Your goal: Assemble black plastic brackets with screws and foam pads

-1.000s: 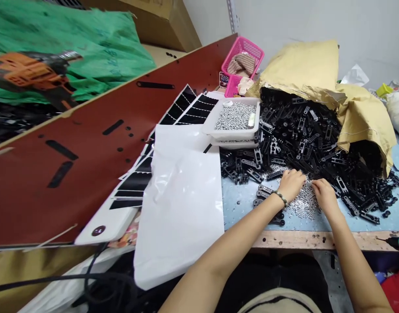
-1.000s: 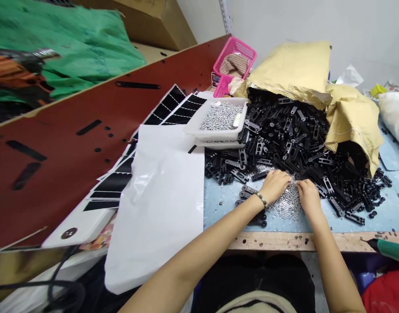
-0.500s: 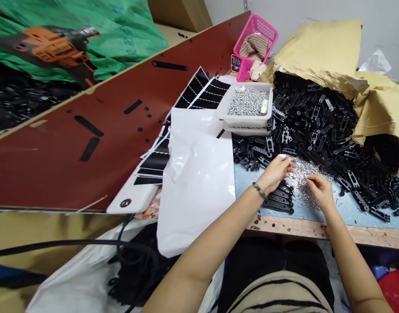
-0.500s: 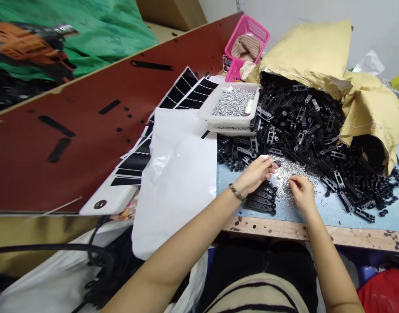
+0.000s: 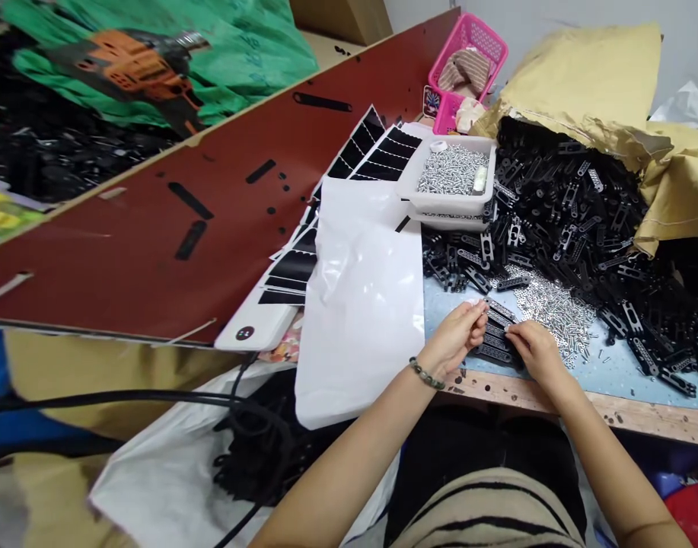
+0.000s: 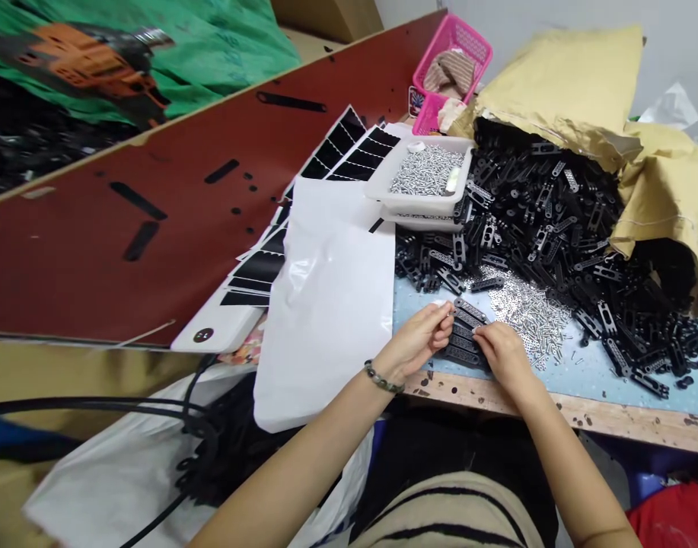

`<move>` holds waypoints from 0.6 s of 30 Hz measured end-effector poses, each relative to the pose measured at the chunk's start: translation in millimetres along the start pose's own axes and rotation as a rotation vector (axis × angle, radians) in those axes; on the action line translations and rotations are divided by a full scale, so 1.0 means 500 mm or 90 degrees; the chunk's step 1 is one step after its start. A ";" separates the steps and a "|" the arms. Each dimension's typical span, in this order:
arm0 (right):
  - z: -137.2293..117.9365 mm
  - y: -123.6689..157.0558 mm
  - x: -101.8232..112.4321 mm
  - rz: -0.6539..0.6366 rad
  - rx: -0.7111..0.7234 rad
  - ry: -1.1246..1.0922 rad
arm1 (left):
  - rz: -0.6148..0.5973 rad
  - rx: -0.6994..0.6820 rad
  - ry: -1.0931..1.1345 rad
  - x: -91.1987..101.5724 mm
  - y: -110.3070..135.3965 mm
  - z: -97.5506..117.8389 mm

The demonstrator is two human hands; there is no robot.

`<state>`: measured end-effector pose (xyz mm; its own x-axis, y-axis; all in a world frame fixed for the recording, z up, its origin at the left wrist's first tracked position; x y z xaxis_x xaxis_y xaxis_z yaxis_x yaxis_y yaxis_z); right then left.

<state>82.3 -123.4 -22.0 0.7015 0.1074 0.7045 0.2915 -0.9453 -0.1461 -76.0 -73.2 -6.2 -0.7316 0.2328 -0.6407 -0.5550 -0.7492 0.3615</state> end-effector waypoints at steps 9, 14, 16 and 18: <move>-0.014 0.000 0.006 -0.072 0.040 0.063 | -0.023 -0.052 -0.253 0.007 0.023 0.006; -0.020 -0.004 0.014 -0.113 0.040 0.086 | -0.024 -0.063 -0.432 0.009 0.041 -0.004; -0.020 -0.005 0.015 -0.102 0.045 0.101 | -0.027 -0.086 -0.491 0.004 0.048 -0.004; -0.019 -0.005 0.015 -0.093 0.049 0.108 | -0.018 -0.121 -0.555 -0.002 0.056 -0.004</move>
Point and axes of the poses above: each hand's wrist, its own y-axis away from the middle knuckle, its own x-axis out of the back of the hand, z = x × y, the point moved 3 cm from there along -y, towards the middle knuckle, and after that the axes turned 12 degrees about -z, right-handed, at the moved point
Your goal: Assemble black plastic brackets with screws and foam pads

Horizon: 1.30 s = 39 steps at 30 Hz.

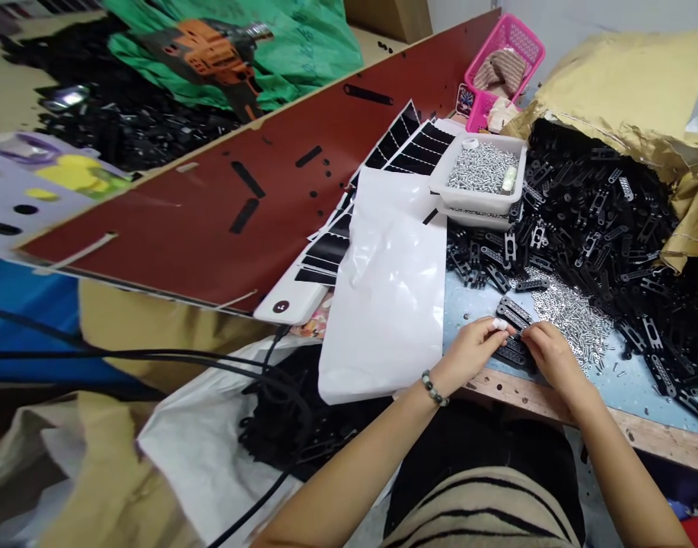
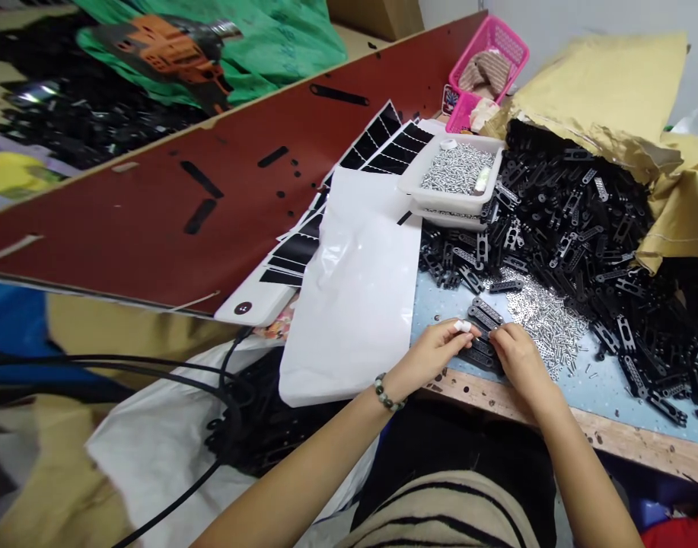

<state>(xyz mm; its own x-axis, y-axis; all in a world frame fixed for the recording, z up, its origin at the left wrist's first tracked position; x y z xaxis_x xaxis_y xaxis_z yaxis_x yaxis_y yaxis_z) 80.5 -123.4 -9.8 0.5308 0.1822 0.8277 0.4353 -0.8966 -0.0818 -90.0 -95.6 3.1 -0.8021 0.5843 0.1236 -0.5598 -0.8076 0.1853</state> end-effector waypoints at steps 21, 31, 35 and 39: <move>0.023 0.127 0.102 0.321 -0.088 -0.004 | -0.062 -0.117 -0.376 -0.048 -0.002 0.001; 0.023 0.152 0.095 0.327 -0.130 -0.024 | -0.076 -0.158 -0.498 -0.060 -0.012 0.015; 0.026 0.152 0.090 0.324 -0.129 -0.043 | -0.097 -0.152 -0.484 -0.059 -0.013 0.014; 0.025 0.152 0.088 0.318 -0.130 -0.047 | -0.106 -0.177 -0.526 -0.067 -0.009 0.008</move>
Point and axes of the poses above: each hand's wrist, its own y-axis away from the middle knuckle, its own x-axis out of the back of the hand, z = x × y, the point moved 3 cm from there along -y, towards the middle knuckle, and after that the axes turned 12 degrees about -z, right-handed, at the moved point
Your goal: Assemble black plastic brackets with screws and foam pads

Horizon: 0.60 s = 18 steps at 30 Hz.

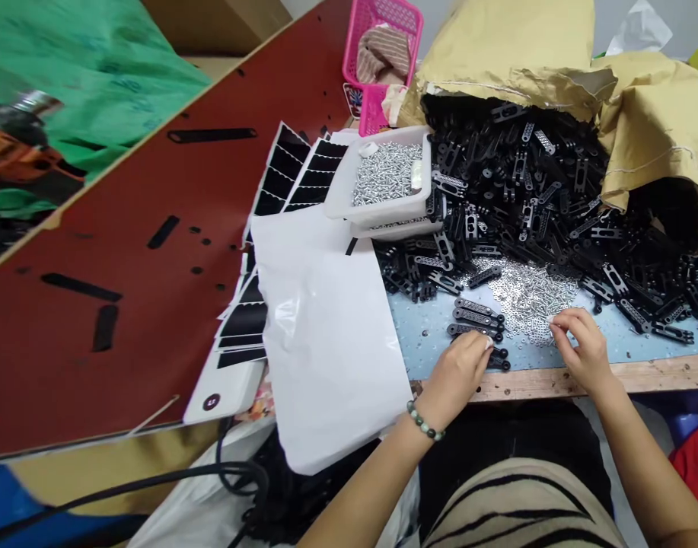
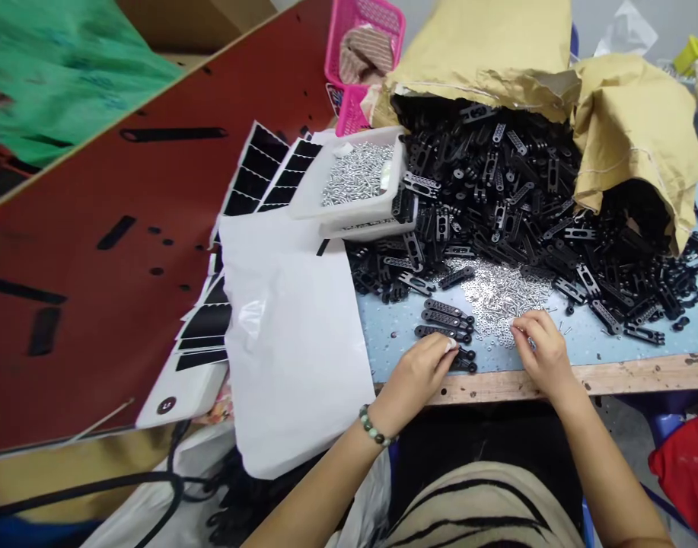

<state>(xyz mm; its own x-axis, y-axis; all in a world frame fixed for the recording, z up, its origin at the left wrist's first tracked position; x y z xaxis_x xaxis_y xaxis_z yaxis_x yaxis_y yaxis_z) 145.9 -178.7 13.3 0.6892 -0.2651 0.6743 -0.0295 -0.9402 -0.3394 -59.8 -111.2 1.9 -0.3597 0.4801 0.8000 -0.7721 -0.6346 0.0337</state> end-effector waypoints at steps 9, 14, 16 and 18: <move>0.009 0.012 0.002 0.003 -0.013 -0.009 | 0.010 0.002 0.008 -0.001 0.007 -0.015; 0.010 0.015 -0.004 0.003 -0.016 -0.024 | 0.043 -0.021 -0.017 -0.010 0.016 -0.023; 0.007 0.015 -0.009 0.002 -0.008 -0.029 | 0.060 -0.041 -0.041 -0.016 0.017 -0.024; 0.004 0.015 -0.012 -0.001 -0.002 -0.035 | 0.063 -0.052 -0.063 -0.018 0.017 -0.024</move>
Point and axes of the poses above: each hand's wrist, its own y-axis away from the middle knuckle, its own x-axis out of the back of the hand, z = x × y, the point moved 3 cm from there along -y, towards the middle knuckle, and after that the axes turned 12 degrees about -z, right-handed, at the moved point
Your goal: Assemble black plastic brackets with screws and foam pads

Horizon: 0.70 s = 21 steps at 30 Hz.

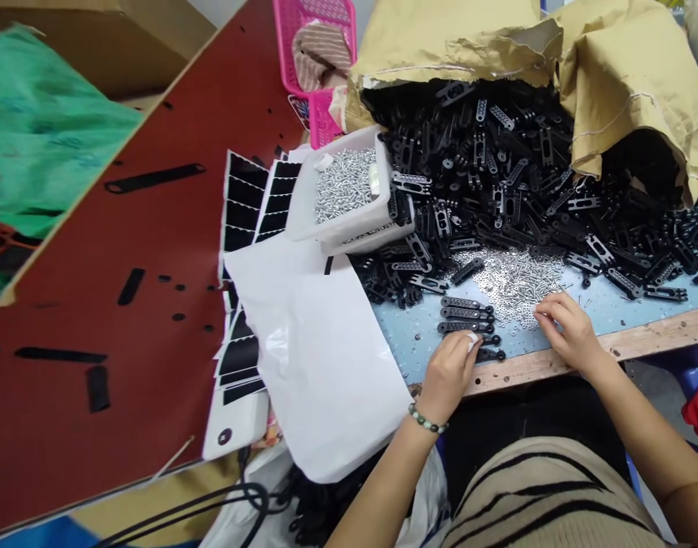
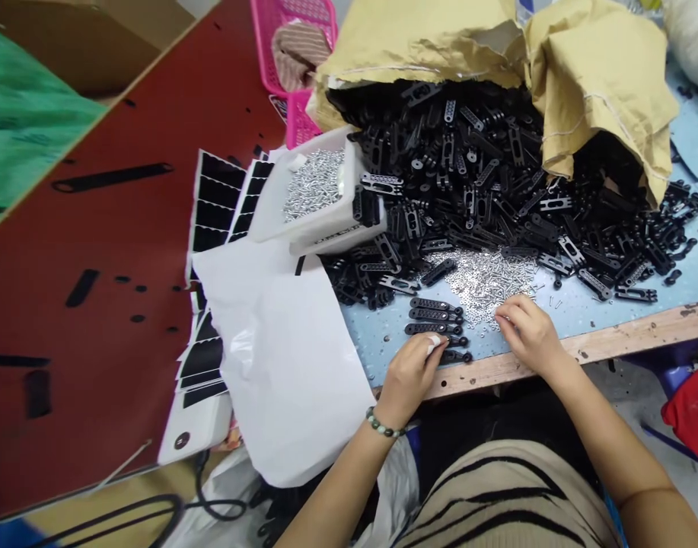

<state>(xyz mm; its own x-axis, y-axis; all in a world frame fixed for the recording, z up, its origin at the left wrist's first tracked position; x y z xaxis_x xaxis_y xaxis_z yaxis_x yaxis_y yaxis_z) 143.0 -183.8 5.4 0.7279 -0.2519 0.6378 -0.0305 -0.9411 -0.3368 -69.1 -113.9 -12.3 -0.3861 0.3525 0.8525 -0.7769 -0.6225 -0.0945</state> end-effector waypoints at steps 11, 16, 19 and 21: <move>-0.002 0.004 -0.002 0.013 0.031 -0.013 | -0.034 -0.050 -0.100 0.016 -0.013 0.008; 0.004 0.007 -0.002 0.015 0.030 -0.015 | -0.050 -0.069 -0.122 0.020 -0.020 0.012; 0.005 0.007 0.000 0.018 0.028 -0.017 | -0.066 -0.077 -0.144 0.025 -0.020 0.018; 0.003 0.006 0.000 0.016 0.028 -0.019 | -0.081 -0.081 -0.160 0.026 -0.021 0.022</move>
<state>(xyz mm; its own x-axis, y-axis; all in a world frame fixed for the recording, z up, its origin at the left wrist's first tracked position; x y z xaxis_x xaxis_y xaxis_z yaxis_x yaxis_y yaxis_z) 144.0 -186.3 3.1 0.7469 -0.2677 0.6087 -0.0186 -0.9235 -0.3833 -60.4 -110.3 5.7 -0.1588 0.2289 0.9604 -0.8735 -0.4860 -0.0286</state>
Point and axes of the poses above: each hand's wrist, its own y-axis away from the middle knuckle, its own x-axis out of the back of the hand, z = x × y, the point moved 3 cm from there along -y, towards the middle knuckle, and after that the axes turned 12 degrees about -z, right-handed, at the moved point
